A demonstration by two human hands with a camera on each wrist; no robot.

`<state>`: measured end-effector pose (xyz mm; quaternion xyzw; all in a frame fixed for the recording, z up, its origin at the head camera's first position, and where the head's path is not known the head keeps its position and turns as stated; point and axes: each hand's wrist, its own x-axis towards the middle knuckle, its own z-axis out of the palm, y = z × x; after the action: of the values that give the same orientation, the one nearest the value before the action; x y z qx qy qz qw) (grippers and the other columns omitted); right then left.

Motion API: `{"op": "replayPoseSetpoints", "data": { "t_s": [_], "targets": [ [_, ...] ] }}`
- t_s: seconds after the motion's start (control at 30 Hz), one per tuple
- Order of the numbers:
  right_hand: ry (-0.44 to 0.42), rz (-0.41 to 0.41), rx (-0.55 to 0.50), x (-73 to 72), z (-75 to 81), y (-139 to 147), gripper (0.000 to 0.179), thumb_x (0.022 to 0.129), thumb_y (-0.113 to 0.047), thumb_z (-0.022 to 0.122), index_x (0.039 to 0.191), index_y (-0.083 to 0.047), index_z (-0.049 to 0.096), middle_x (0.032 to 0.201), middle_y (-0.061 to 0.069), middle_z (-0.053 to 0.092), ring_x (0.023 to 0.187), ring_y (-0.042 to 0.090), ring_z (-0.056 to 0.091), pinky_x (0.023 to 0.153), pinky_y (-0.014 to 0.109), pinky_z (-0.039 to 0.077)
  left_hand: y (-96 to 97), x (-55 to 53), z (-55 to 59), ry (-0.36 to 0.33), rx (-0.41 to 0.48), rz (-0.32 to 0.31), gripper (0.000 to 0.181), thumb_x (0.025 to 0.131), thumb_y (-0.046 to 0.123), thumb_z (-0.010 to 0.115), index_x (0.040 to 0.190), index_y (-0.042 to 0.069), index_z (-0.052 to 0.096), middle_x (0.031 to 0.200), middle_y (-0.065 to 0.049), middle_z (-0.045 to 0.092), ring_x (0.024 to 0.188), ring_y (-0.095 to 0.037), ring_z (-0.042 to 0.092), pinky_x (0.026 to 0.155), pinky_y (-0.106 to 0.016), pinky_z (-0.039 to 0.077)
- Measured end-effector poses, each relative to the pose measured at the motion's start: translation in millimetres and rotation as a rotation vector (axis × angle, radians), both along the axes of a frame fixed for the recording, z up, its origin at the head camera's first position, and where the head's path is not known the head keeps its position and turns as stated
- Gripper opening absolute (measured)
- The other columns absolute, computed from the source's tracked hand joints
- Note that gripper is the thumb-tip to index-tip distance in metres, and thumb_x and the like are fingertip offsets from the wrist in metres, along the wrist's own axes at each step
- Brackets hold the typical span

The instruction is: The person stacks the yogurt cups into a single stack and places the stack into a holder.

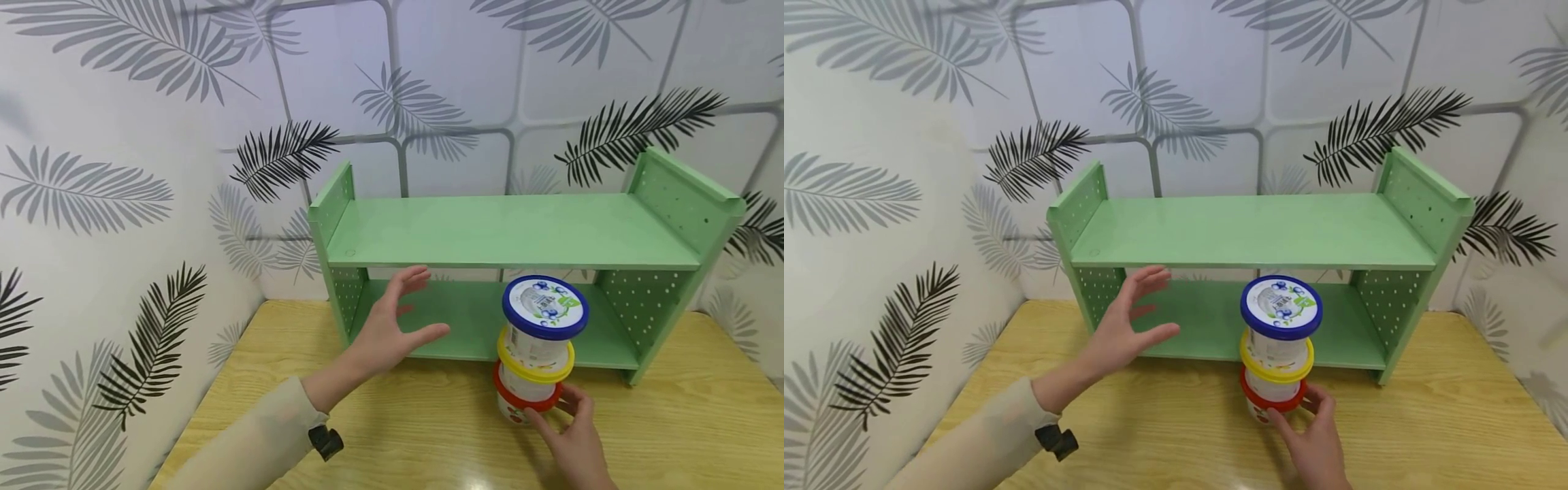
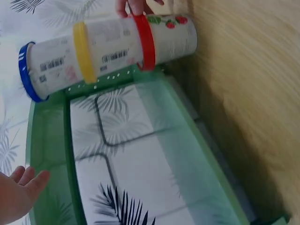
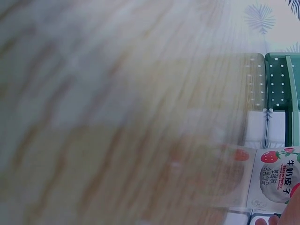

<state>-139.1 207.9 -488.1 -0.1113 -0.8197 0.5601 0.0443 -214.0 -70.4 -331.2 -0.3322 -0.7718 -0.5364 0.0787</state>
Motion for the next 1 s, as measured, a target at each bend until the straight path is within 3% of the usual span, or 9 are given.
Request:
{"op": "replayPoseSetpoints", "data": {
  "t_s": [0.23,0.57,0.8,0.9,1.0],
  "targets": [
    [-0.007,0.008,0.005,0.1,1.0,0.9,0.087,0.092,-0.034,0.067,0.144,0.004,0.009,0.144,0.030,0.026,0.131,0.046,0.030,0.103,0.061,0.030,-29.4,-4.1,24.1,0.175,0.019,0.046,0.075,0.083,0.007,0.077,0.146,0.010,0.036,0.144,-0.012,0.044,0.130,-0.021,0.044,0.098,-0.050,0.042],
    [-0.010,0.010,0.025,1.7,4.0,-0.3,0.085,0.093,-0.033,0.067,0.143,0.005,0.010,0.142,0.030,0.028,0.130,0.046,0.031,0.101,0.061,0.032,-64.4,-19.4,59.6,0.452,0.039,0.194,0.075,0.078,0.001,0.079,0.142,0.003,0.041,0.138,-0.011,0.048,0.129,-0.021,0.044,0.101,-0.047,0.040],
    [-0.019,0.005,0.035,1.1,2.6,0.6,0.085,0.093,-0.034,0.067,0.144,0.004,0.010,0.143,0.030,0.028,0.130,0.046,0.031,0.101,0.060,0.032,-85.9,-43.4,66.2,0.723,0.055,0.326,0.067,0.084,0.027,0.075,0.137,-0.002,0.046,0.138,-0.019,0.048,0.132,-0.028,0.040,0.109,-0.045,0.031],
    [-0.023,0.006,0.034,0.5,2.7,0.6,0.085,0.093,-0.032,0.067,0.144,0.004,0.010,0.143,0.030,0.028,0.131,0.046,0.031,0.101,0.061,0.031,-93.3,-53.7,64.3,0.745,0.068,0.371,0.064,0.083,0.022,0.075,0.136,-0.003,0.047,0.138,-0.019,0.048,0.133,-0.029,0.039,0.111,-0.043,0.027],
    [-0.029,0.007,0.034,0.2,3.1,0.8,0.086,0.093,-0.032,0.067,0.144,0.004,0.009,0.143,0.030,0.027,0.131,0.046,0.030,0.102,0.061,0.031,-98.1,-59.7,62.1,0.669,0.073,0.388,0.063,0.082,0.004,0.074,0.137,-0.003,0.045,0.140,-0.019,0.045,0.133,-0.030,0.039,0.107,-0.048,0.032]
  ]
}}
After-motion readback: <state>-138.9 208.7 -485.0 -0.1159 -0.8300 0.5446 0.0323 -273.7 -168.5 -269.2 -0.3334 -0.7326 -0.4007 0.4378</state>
